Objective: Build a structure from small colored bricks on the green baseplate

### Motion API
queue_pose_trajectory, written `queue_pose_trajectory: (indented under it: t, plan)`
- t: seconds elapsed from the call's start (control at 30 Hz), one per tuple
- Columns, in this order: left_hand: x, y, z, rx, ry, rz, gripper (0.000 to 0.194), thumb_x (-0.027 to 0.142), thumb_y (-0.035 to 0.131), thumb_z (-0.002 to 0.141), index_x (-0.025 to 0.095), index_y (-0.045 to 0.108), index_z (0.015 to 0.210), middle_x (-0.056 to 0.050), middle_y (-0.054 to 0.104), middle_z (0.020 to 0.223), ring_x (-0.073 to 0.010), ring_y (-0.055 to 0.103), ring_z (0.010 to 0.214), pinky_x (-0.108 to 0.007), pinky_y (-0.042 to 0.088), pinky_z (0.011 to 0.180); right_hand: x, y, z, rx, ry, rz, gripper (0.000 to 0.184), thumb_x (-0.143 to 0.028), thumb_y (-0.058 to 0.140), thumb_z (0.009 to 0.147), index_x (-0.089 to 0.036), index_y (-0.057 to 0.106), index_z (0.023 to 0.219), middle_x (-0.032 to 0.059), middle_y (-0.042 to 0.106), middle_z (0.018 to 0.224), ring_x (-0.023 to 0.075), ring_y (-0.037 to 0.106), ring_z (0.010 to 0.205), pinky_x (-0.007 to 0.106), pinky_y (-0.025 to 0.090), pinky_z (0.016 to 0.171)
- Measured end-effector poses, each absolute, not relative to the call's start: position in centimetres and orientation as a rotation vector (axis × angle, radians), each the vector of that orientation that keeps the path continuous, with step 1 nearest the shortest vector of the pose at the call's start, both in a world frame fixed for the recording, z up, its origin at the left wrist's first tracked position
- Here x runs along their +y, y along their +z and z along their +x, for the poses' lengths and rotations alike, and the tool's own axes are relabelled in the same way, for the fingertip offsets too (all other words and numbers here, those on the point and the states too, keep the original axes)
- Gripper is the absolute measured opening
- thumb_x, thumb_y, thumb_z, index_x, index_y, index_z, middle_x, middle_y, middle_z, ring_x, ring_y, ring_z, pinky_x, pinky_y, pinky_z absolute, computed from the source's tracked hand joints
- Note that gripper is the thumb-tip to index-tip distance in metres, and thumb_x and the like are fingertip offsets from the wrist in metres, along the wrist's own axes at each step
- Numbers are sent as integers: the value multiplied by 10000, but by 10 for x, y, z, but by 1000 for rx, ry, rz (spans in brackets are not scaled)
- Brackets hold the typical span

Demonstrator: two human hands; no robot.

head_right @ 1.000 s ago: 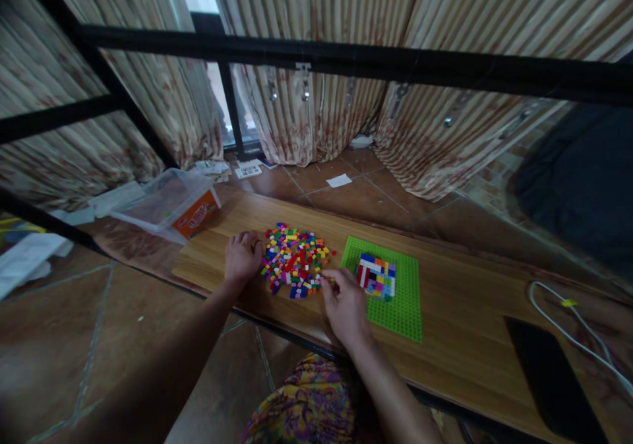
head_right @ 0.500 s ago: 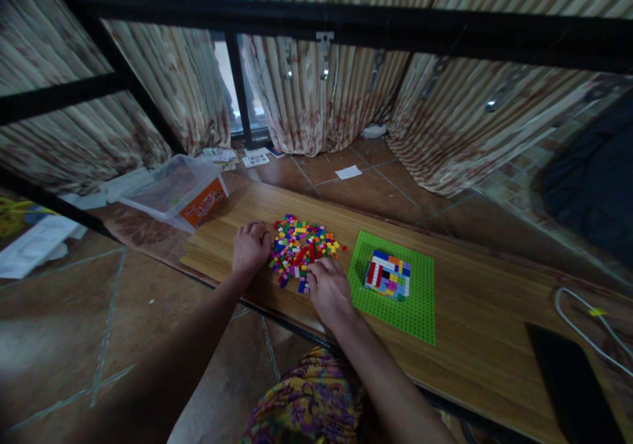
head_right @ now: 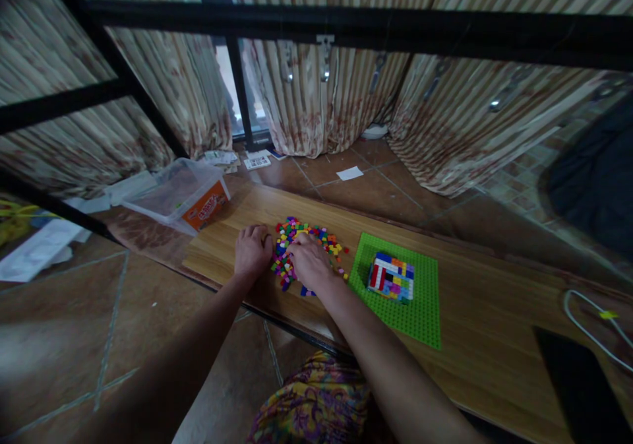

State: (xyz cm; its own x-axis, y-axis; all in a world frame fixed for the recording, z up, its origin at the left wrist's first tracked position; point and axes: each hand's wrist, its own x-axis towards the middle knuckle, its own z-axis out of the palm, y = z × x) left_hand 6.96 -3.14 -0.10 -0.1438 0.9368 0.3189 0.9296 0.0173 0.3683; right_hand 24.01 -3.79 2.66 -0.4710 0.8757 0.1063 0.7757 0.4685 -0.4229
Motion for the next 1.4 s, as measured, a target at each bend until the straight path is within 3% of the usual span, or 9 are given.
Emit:
queue_pose_trajectory:
  t: [0.3, 1.13, 1.23, 1.33, 1.4]
  plan:
    - [-32, -1, 70, 2237, 783, 2065, 261, 269, 451, 874, 170, 630, 1037, -120, 635, 1105, -286, 537, 1054, -426, 417, 914, -41, 31, 245, -2420, 446, -1392, 160, -160, 597, 861, -198, 706, 972, 68, 590, 1017, 207, 529, 1017, 318, 400, 933]
    - [-31, -3, 69, 2232, 809, 2078, 261, 270, 459, 868, 175, 632, 1038, -110, 638, 1108, -288, 534, 1039, -419, 424, 901, -36, 45, 244, -2340, 514, -1597, 149, -186, 587, 862, -189, 723, 802, 89, 645, 969, 221, 577, 993, 331, 421, 904]
    - [-30, -5, 68, 2229, 811, 2091, 261, 279, 459, 869, 179, 636, 1033, -109, 639, 1100, -288, 539, 1025, -421, 425, 895, -48, 48, 249, -2028, 759, -1532, 147, -197, 556, 877, -193, 697, 834, 60, 673, 884, 194, 613, 892, 341, 465, 852]
    - [-29, -5, 68, 2228, 818, 2095, 268, 290, 456, 871, 177, 637, 1036, -113, 637, 1107, -290, 541, 1025, -424, 424, 897, -66, 51, 257, -1398, 1348, -1351, 138, -311, 595, 857, -200, 677, 845, 16, 686, 743, 156, 636, 697, 310, 523, 692]
    - [-29, -4, 67, 2227, 819, 2096, 272, 291, 457, 869, 175, 636, 1037, -117, 635, 1110, -293, 542, 1028, -426, 424, 898, -79, 54, 265, -996, 1620, -1180, 196, -375, 697, 771, -192, 683, 839, 9, 702, 720, 137, 644, 640, 274, 535, 624]
